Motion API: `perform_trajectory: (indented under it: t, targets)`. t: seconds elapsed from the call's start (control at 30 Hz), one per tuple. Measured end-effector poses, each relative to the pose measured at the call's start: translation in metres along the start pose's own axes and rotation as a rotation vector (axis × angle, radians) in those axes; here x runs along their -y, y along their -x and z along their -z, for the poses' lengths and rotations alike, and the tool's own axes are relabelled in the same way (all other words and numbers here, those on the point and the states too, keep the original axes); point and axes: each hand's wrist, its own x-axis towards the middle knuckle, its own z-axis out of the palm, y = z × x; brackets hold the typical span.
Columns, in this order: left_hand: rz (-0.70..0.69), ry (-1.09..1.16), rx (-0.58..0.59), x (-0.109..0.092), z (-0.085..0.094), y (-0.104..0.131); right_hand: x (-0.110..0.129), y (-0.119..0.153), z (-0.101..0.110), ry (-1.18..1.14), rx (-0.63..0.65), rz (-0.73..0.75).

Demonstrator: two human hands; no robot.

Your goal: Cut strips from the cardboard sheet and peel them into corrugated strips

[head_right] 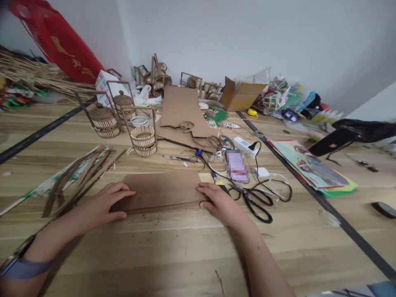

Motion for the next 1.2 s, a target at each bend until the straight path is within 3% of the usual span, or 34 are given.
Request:
perform_trajectory:
  t: [0.3,1.2]
  targets:
    - [-0.059,0.018,-0.006,-0.004,0.011,0.001,-0.004,-0.001,0.001,0.050,-0.078,0.075]
    - [-0.120,0.048,-0.010,-0.002,0.013,0.001,-0.006,-0.004,0.002,0.080,-0.111,0.128]
